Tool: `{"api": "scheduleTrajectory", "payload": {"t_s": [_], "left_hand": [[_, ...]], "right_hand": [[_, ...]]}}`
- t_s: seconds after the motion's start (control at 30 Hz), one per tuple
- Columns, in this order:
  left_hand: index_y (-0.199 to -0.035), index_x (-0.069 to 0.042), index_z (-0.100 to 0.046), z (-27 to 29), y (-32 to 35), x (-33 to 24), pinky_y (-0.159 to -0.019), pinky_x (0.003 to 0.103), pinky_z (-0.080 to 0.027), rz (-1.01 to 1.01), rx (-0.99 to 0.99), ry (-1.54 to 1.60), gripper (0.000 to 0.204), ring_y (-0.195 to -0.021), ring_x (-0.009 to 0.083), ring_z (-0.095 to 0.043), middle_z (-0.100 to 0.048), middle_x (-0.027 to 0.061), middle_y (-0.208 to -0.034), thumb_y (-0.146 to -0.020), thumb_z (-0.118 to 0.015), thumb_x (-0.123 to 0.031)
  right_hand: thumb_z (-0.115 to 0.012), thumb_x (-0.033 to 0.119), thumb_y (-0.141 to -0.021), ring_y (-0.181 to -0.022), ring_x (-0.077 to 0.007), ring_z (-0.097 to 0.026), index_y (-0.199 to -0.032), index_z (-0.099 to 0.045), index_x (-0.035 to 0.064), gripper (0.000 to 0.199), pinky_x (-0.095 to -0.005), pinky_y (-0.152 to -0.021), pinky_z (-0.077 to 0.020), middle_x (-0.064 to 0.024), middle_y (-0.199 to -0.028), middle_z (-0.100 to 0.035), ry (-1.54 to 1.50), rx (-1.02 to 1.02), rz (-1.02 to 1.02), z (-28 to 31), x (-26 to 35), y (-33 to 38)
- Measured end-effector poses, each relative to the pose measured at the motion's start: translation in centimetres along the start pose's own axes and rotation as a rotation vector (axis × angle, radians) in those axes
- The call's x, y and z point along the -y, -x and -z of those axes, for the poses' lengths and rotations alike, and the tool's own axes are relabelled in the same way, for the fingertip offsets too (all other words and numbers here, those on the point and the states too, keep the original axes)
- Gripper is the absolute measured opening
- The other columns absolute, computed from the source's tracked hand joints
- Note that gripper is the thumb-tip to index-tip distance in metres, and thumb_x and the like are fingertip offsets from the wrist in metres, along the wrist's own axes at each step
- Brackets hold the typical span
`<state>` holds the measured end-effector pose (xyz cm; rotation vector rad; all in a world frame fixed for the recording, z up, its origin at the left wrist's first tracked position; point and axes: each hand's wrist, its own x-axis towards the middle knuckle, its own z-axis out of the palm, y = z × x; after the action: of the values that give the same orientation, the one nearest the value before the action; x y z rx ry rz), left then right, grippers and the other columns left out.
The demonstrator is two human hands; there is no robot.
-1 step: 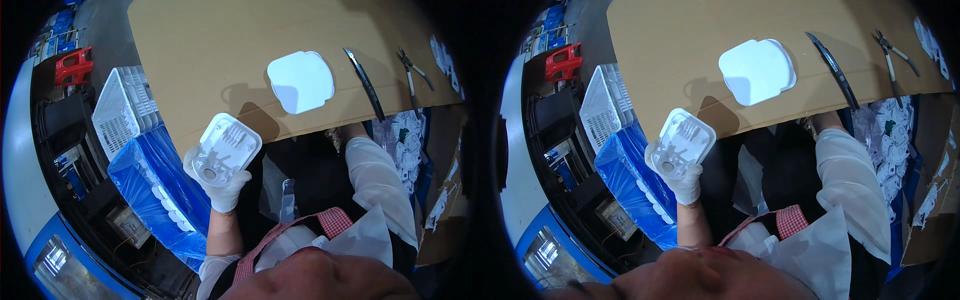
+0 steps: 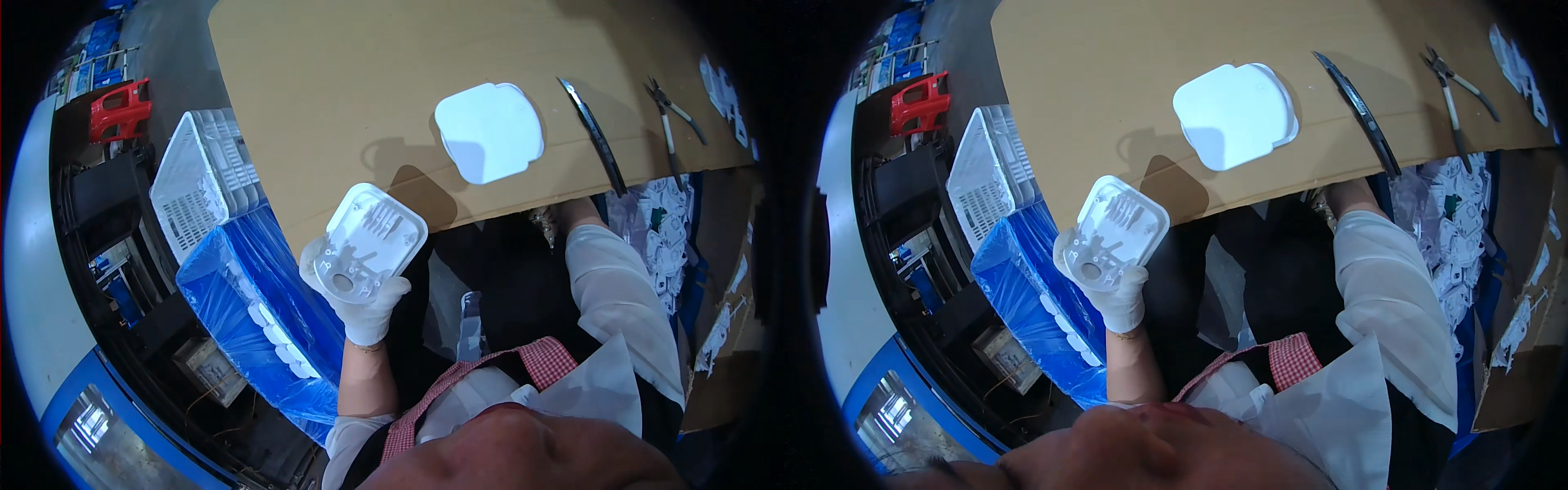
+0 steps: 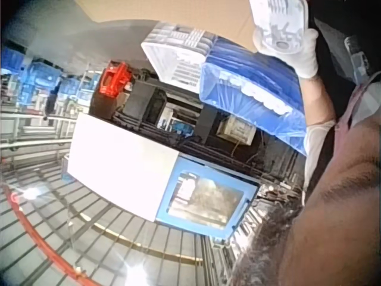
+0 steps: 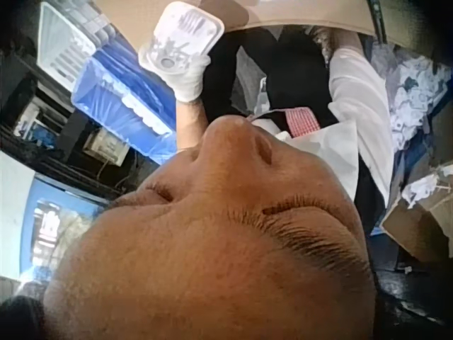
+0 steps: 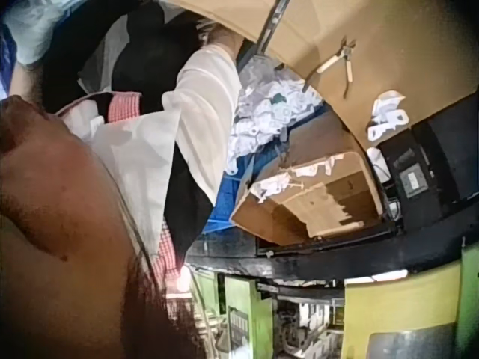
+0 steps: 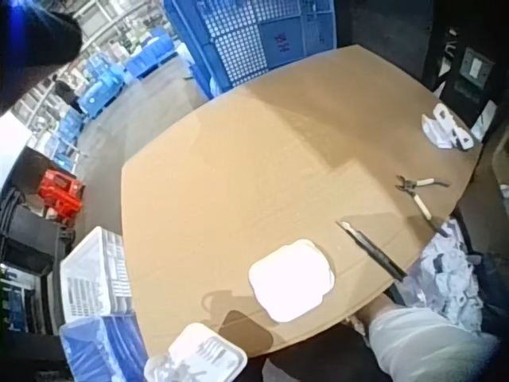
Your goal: Inspecting, cleaning, and stacking plastic component housings at a manual assembly station.
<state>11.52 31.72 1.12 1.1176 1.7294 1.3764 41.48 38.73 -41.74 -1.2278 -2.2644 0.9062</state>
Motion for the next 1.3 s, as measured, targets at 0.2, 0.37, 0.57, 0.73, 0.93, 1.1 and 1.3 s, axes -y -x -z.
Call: {"api": "scheduleTrajectory", "payload": {"t_s": [0.2,0.37,0.57,0.73,0.93,1.1,1.3], "left_hand": [[-0.13,-0.007,-0.024,1.3,-0.1,0.3,-0.093,0.037,-0.045,-0.079,-0.012,0.079,0.106,-0.113,0.024,-0.048,-0.039,0.0104,-0.122,-0.054,-0.09,-0.041],[-0.129,-0.005,-0.027,0.2,-0.9,1.0,-0.098,0.039,-0.04,-0.3,0.077,0.11,0.094,-0.115,0.0254,-0.044,-0.038,0.0111,-0.122,-0.061,-0.088,-0.022],[-0.128,-0.007,-0.025,0.3,-0.4,0.2,-0.099,0.038,-0.04,-0.187,0.053,0.168,0.088,-0.118,0.0255,-0.043,-0.037,0.0136,-0.125,-0.064,-0.085,-0.016],[-0.129,-0.004,-0.026,-0.4,-0.2,-0.3,-0.1,0.037,-0.037,-0.229,0.054,0.211,0.078,-0.117,0.0245,-0.043,-0.039,0.0133,-0.124,-0.073,-0.078,-0.016],[-0.128,-0.003,-0.028,-2.4,-0.1,-1.9,-0.097,0.035,-0.042,-0.202,0.136,0.152,0.075,-0.115,0.0243,-0.046,-0.04,0.0156,-0.121,-0.07,-0.075,-0.004],[-0.127,-0.004,-0.028,-3.5,-0.3,-1.5,-0.094,0.034,-0.045,-0.249,0.152,-0.036,0.08,-0.114,0.0249,-0.049,-0.042,0.0161,-0.121,-0.065,-0.079,-0.004],[-0.126,-0.004,-0.027,-5.0,-1.1,-1.6,-0.093,0.034,-0.047,-0.238,0.208,0.052,0.085,-0.112,0.0244,-0.052,-0.045,0.0158,-0.12,-0.063,-0.083,-0.007]], "right_hand": [[-0.045,0.025,-0.091,-0.111,-0.0347,-0.055,-0.114,-0.062,0.0108,0.032,-0.0448,-0.094,-0.0431,-0.014,-0.123,-0.058,0.019,-0.042,0.012,3.8,3.6,1.6],[-0.045,0.024,-0.091,-0.102,-0.0358,-0.059,-0.111,-0.063,0.0097,0.03,-0.0456,-0.088,-0.0459,-0.0144,-0.116,-0.061,0.162,0.147,-0.172,5.9,14.8,-5.5],[-0.048,0.031,-0.091,-0.088,-0.0318,-0.062,-0.094,-0.065,0.0096,0.028,-0.0414,-0.074,-0.0499,-0.0119,-0.094,-0.063,0.368,0.326,-0.161,20.4,27.0,-2.5],[-0.053,0.021,-0.089,-0.087,-0.0313,-0.062,-0.096,-0.064,0.0075,0.018,-0.0371,-0.075,-0.0492,-0.0135,-0.094,-0.065,0.202,-0.322,-0.19,26.7,24.9,4.8],[-0.057,0.022,-0.088,-0.088,-0.0216,-0.065,-0.103,-0.065,0.0044,0.024,-0.03,-0.079,-0.0488,-0.013,-0.097,-0.067,-0.095,-0.549,-0.556,30.6,19.7,7.6],[-0.061,0.03,-0.085,-0.086,-0.0259,-0.065,-0.095,-0.069,0.0076,0.026,-0.0313,-0.078,-0.05,-0.0132,-0.094,-0.068,-0.036,-0.57,-0.568,29.6,14.3,4.3],[-0.05,0.031,-0.084,-0.092,-0.0328,-0.063,-0.09,-0.069,0.0098,0.029,-0.0391,-0.081,-0.0489,-0.0165,-0.098,-0.066,0.563,-0.081,-0.643,28.0,10.2,0.3]]}}
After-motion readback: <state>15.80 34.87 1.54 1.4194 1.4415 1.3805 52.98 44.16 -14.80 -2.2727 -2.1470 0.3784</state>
